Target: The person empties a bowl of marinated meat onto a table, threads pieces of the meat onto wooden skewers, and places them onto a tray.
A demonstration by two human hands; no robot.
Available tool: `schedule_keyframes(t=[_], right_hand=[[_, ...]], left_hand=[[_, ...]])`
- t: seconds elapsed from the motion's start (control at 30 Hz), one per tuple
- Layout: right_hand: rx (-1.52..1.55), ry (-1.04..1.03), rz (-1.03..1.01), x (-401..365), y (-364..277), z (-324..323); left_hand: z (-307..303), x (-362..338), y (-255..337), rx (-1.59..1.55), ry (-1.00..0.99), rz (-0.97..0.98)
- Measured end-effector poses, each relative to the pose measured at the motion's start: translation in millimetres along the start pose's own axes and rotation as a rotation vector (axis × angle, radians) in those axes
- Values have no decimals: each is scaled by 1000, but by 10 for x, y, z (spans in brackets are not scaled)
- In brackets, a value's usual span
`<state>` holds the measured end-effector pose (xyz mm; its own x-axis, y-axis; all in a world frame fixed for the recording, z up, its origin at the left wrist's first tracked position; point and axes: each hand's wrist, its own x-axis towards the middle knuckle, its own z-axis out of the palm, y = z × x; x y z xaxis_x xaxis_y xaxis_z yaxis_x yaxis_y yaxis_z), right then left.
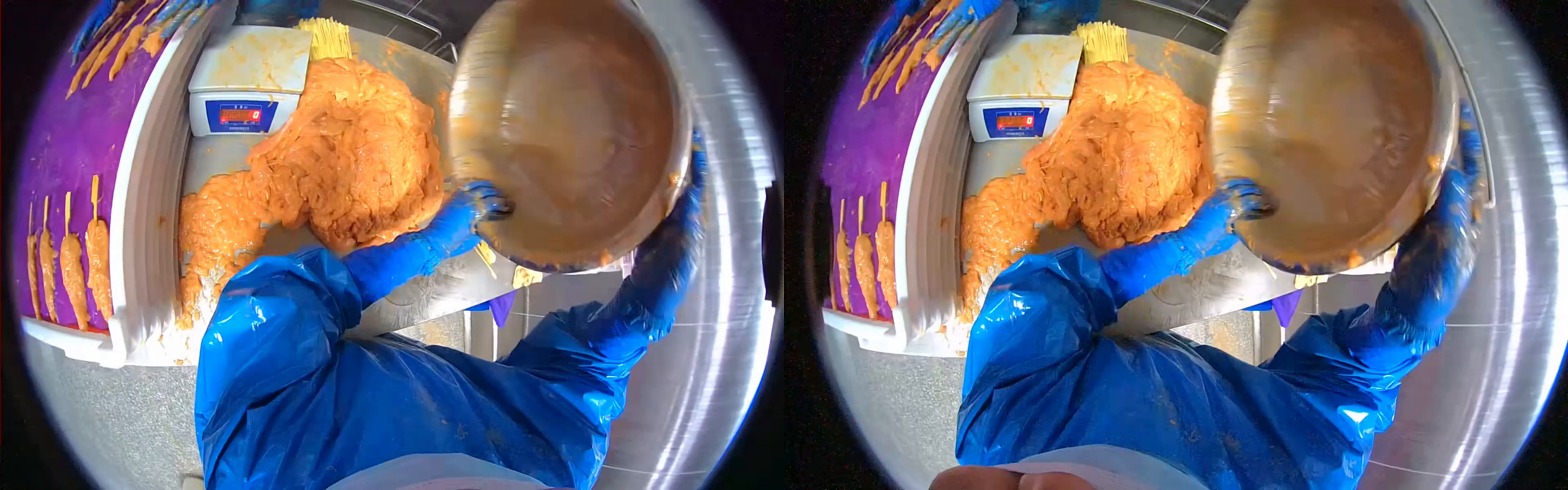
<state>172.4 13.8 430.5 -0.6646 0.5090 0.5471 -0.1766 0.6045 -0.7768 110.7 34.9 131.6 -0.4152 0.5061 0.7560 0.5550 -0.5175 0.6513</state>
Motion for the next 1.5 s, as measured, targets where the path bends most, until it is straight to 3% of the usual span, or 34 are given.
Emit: schedule_keyframes(t=[0.03,0.1,0.17,0.2,0.27,0.3,0.33,0.37,0.43,0.5,0.53,0.6,0.67,0.77,0.83,0.9,0.93,1.07,1.17,1.23,1.3,1.37,1.4,1.43,1.5], right_hand=[[-143,239,119,-27,58,-177],[-155,126,162,-49,307,-585],[-89,105,258,-160,548,-769],[18,134,285,-216,774,-871],[-6,121,279,-298,882,-877],[-76,88,111,-271,1533,-1298],[-269,120,-1,-214,1520,-1315],[-269,148,3,-153,1458,-1419],[198,332,231,-38,1261,-1597],[280,488,221,-41,922,-1783],[294,487,228,-15,953,-2006],[386,541,87,168,1155,-2802],[371,587,-38,285,1383,-3721],[-198,507,-214,494,1931,-5285],[-229,561,-66,592,2249,-5799],[-260,552,67,617,2484,-6037],[-275,538,121,617,2613,-6100],[-321,463,238,689,3060,-6291],[-333,424,283,669,3204,-6381],[-343,403,285,626,3237,-6471],[-339,385,296,519,3230,-6560],[-303,362,255,390,3117,-6593],[-268,345,235,286,3039,-6558],[-227,351,197,130,2916,-6489],[-188,491,58,-212,2583,-5761]], left_hand=[[-36,-118,45,2,-20,11],[14,-380,34,-95,-49,-174],[135,-758,-85,-406,88,-366],[76,-843,-52,-419,32,-356],[-127,-875,76,81,32,-155],[-187,-835,176,327,48,-37],[-260,-681,380,350,78,-81],[-324,-523,557,378,114,-127],[-429,-405,586,364,180,-96],[-575,-465,552,366,261,-83],[-654,-585,564,475,153,-118],[-762,-944,574,604,39,-161],[-726,-1501,427,617,-52,-348],[-707,-2109,458,655,-61,-437],[-663,-2322,561,717,-32,-515],[-574,-2466,535,560,-111,-625],[-532,-2476,533,730,-157,-555],[-214,-2359,568,858,-125,-675],[-10,-2277,456,960,-110,-645],[72,-2224,237,1170,-322,-434],[51,-2049,-81,1119,-350,-344],[77,-1747,-358,1143,-637,-68],[84,-1621,-509,1049,-769,-48],[71,-1509,-667,1021,-782,-30],[89,-1305,-949,1172,-871,13]])
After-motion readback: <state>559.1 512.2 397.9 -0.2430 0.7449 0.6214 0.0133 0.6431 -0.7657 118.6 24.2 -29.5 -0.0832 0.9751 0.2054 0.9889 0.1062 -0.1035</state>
